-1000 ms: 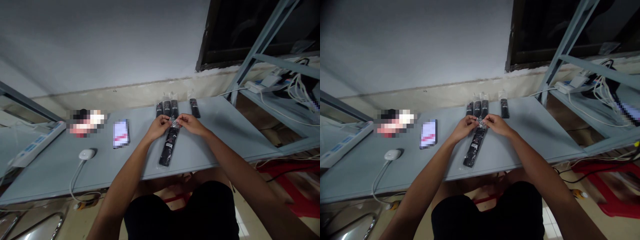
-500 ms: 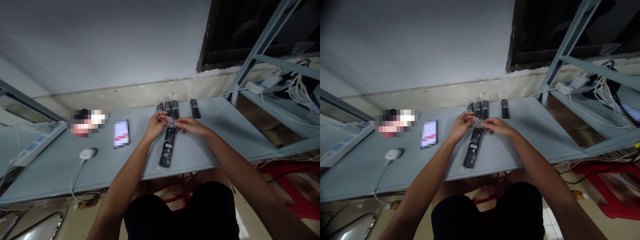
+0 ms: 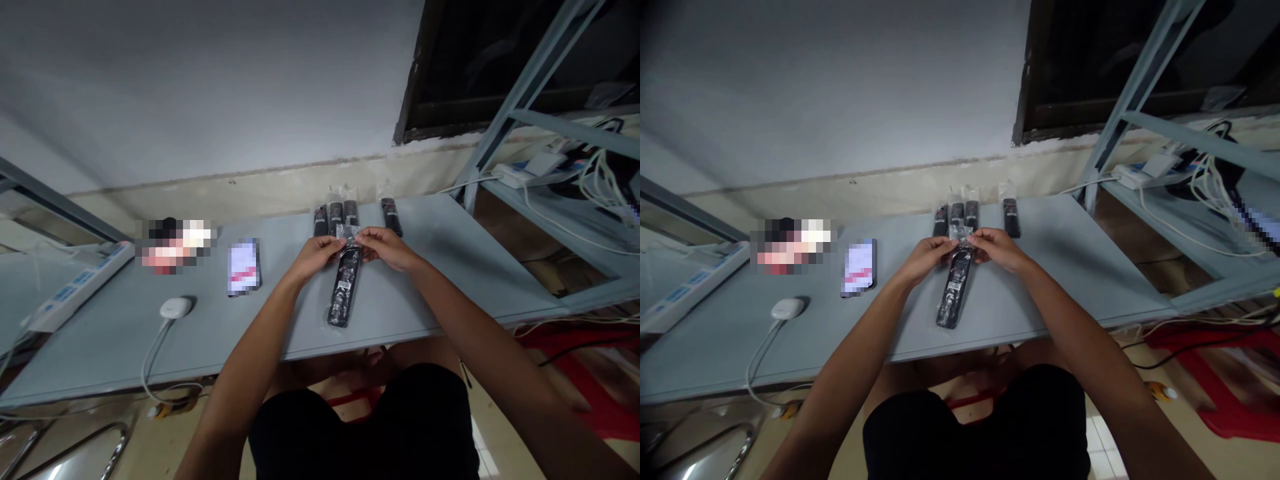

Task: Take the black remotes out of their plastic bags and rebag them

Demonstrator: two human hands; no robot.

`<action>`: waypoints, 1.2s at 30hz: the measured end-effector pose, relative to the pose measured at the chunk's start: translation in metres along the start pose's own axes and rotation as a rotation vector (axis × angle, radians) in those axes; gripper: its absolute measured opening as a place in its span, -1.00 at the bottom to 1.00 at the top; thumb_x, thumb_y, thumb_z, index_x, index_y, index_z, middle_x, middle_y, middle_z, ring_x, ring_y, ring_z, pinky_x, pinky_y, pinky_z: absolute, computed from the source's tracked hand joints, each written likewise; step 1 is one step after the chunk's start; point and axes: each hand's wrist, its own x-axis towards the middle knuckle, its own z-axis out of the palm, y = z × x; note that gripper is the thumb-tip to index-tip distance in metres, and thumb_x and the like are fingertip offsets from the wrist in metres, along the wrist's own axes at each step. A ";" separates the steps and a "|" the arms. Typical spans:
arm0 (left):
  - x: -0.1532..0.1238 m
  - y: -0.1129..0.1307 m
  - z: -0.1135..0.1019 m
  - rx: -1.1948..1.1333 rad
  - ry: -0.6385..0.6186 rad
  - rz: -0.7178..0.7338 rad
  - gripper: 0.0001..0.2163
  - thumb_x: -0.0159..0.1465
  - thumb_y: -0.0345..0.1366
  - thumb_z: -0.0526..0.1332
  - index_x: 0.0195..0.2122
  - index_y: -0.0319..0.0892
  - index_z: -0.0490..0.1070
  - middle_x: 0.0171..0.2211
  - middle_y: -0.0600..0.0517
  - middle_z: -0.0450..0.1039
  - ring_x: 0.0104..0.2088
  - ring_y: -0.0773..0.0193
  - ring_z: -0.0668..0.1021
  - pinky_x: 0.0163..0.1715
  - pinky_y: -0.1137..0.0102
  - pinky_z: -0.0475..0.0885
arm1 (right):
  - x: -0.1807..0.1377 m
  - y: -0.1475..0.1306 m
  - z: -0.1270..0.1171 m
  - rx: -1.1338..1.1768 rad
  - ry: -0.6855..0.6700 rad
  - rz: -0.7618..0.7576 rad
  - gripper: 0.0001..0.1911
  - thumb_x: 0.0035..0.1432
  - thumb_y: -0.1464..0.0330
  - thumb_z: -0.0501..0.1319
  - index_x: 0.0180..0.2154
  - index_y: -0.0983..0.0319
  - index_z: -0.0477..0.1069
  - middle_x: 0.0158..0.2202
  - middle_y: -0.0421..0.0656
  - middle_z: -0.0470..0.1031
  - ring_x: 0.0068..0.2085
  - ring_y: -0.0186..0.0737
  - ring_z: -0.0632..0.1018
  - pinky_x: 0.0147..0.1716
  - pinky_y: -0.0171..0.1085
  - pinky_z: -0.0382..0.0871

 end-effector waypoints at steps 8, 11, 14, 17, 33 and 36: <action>0.003 -0.004 -0.003 -0.011 0.071 0.002 -0.53 0.04 0.16 0.52 -0.40 -0.20 0.56 -0.41 0.04 0.50 -0.42 0.34 0.43 -0.39 0.43 0.33 | 0.000 0.002 0.000 0.087 -0.069 0.155 -0.74 0.24 0.17 0.47 -0.25 0.25 0.63 -0.28 -0.08 0.68 -0.37 -0.33 0.65 -0.33 -0.36 0.66; 0.004 -0.006 -0.004 0.005 0.098 0.010 -0.52 0.04 0.18 0.52 -0.40 -0.20 0.57 -0.44 0.05 0.48 -0.44 0.35 0.42 -0.42 0.44 0.32 | -0.001 0.003 0.000 0.067 -0.118 0.184 -0.76 0.23 0.21 0.49 -0.21 0.26 0.66 -0.25 -0.05 0.71 -0.36 -0.32 0.66 -0.27 -0.34 0.69; 0.005 -0.007 -0.004 0.005 0.103 0.021 -0.51 0.04 0.18 0.52 -0.40 -0.20 0.58 -0.47 0.06 0.47 -0.47 0.36 0.43 -0.41 0.43 0.35 | -0.002 0.003 0.002 0.063 -0.088 0.158 -0.75 0.25 0.19 0.47 -0.20 0.25 0.67 -0.28 -0.06 0.71 -0.40 -0.32 0.66 -0.30 -0.33 0.69; 0.006 -0.008 -0.004 -0.012 0.106 0.022 -0.50 0.03 0.18 0.53 -0.40 -0.22 0.59 -0.48 0.06 0.48 -0.48 0.36 0.43 -0.40 0.42 0.37 | -0.004 0.000 0.003 0.071 -0.090 0.164 -0.74 0.27 0.17 0.45 -0.18 0.24 0.68 -0.29 -0.06 0.71 -0.40 -0.31 0.67 -0.33 -0.33 0.69; 0.005 -0.007 -0.010 -0.133 0.017 0.027 -0.62 0.04 -0.07 0.58 -0.23 -0.21 0.63 -0.28 -0.01 0.59 -0.31 0.32 0.54 -0.23 0.38 0.46 | -0.006 -0.005 -0.004 0.044 -0.127 0.101 -0.70 0.07 0.29 0.57 -0.13 0.18 0.70 -0.32 -0.15 0.70 -0.36 -0.33 0.67 -0.32 -0.33 0.66; 0.003 -0.004 -0.008 -0.115 -0.008 0.090 -0.74 0.12 -0.16 0.51 -0.23 -0.18 0.63 -0.31 0.01 0.57 -0.34 0.32 0.52 -0.22 0.36 0.46 | -0.005 -0.002 -0.005 0.024 -0.122 0.053 -0.70 0.07 0.25 0.55 -0.13 0.14 0.71 -0.32 -0.16 0.69 -0.36 -0.33 0.64 -0.35 -0.32 0.62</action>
